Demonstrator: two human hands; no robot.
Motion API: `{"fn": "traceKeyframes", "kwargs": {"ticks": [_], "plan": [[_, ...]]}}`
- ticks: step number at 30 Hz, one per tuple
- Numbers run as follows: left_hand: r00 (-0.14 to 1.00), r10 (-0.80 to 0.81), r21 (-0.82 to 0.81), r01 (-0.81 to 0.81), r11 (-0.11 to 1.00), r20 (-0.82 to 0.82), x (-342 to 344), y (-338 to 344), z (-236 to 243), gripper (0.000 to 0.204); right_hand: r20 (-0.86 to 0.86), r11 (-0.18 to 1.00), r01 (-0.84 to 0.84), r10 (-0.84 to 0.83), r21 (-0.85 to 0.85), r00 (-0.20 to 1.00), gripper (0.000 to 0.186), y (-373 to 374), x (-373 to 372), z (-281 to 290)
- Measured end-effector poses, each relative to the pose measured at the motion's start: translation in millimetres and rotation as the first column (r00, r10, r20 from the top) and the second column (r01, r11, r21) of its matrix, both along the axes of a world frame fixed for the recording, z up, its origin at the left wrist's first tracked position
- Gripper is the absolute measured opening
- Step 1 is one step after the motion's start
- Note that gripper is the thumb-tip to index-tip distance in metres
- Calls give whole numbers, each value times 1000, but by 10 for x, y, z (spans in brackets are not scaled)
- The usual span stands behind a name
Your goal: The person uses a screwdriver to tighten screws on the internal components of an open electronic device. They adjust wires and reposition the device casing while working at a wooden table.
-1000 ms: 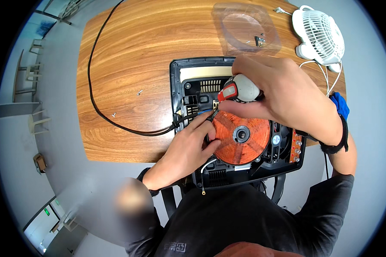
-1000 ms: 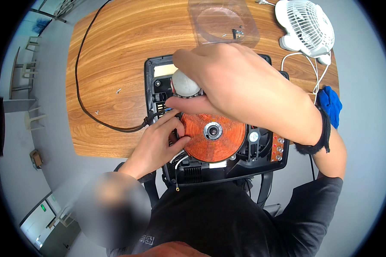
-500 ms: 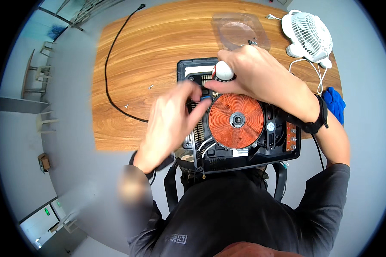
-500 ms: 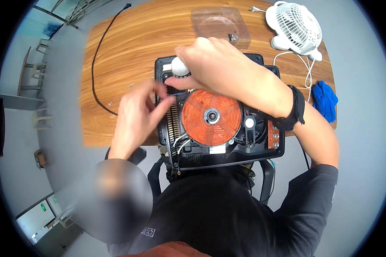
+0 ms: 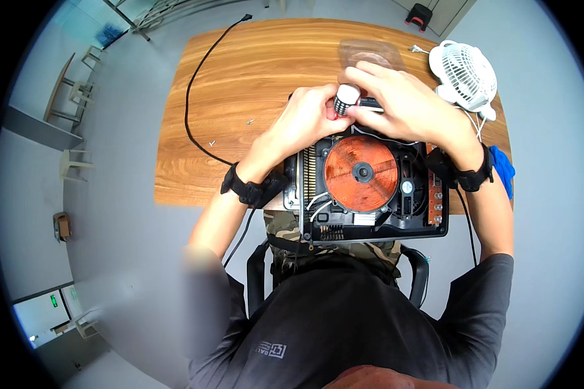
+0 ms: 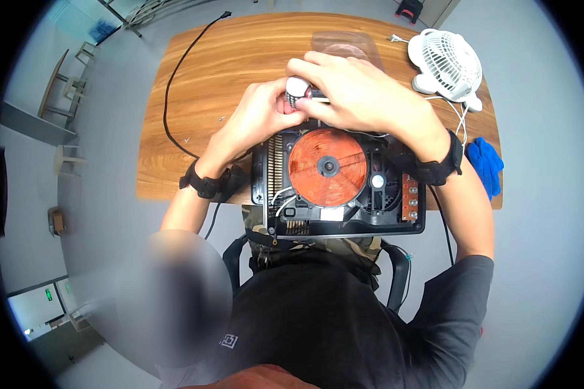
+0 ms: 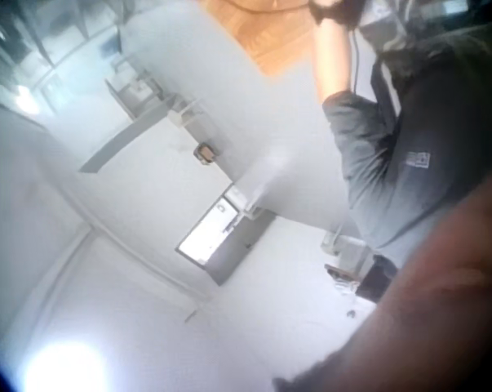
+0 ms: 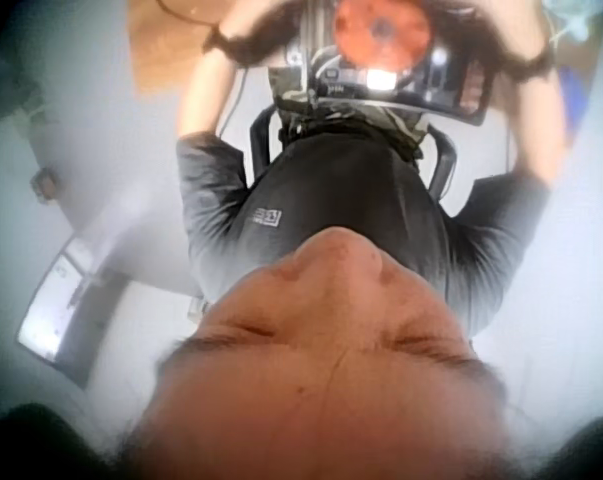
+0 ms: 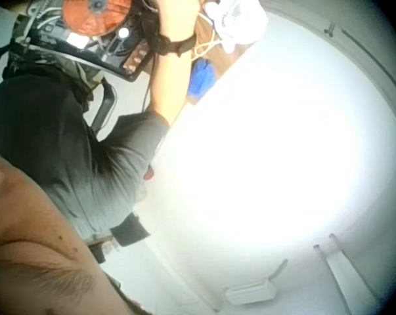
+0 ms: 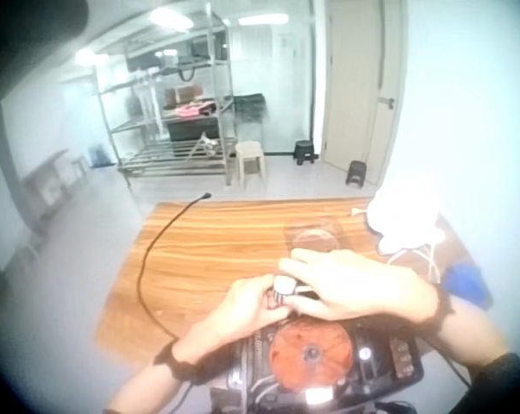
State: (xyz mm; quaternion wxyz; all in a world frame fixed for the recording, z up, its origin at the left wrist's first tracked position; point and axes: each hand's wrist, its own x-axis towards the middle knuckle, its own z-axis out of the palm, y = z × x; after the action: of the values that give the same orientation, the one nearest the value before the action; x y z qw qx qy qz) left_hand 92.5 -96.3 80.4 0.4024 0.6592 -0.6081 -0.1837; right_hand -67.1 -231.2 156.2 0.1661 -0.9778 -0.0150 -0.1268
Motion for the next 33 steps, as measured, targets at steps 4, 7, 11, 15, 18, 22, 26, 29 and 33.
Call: {"fn": "traceKeyframes", "kwargs": {"ticks": [4, 7, 11, 15, 18, 22, 26, 29, 33], "plan": [[999, -45, 46, 44, 998, 30, 63, -24, 7, 33, -66, 999, -48, 46, -24, 997, 32, 19, 53, 74], [989, -40, -125, 58, 990, 144, 105, -28, 40, 38, -69, 999, -14, 11, -47, 998, 33, 79, 88, 62], [996, -48, -113, 56, 992, 78, 65, -27, -4, 39, -113, 986, 82, -99, -146, 989, 43, 76, 76, 56], [997, -60, -18, 61, 998, 50, 39, -56, -33, 31, -276, 967, 153, -207, -205, 939, 47, 80, 87, 147], [996, -85, 56, 84, 995, 20, 64, -86, 67, 27, -154, 980, 79, -108, -183, 982, 46, 21, 29, 26], [993, -116, 71, 118, 990, -35, 86, -119, 32, 28, -127, 993, -1, -14, -117, 992, 37, -21, 22, 25], [996, -90, 6, 90, 996, -11, 66, -159, -43, 32, -160, 985, 40, -67, -169, 985, 36, 32, 122, 19], [997, -62, -82, 64, 995, 37, 71, -143, -60, 35, -188, 966, 77, -125, -246, 974, 40, 50, 177, 14], [997, -79, 38, 78, 996, 17, 105, -163, -42, 33, -149, 977, 51, -83, -209, 985, 42, 40, 93, 61]]}}
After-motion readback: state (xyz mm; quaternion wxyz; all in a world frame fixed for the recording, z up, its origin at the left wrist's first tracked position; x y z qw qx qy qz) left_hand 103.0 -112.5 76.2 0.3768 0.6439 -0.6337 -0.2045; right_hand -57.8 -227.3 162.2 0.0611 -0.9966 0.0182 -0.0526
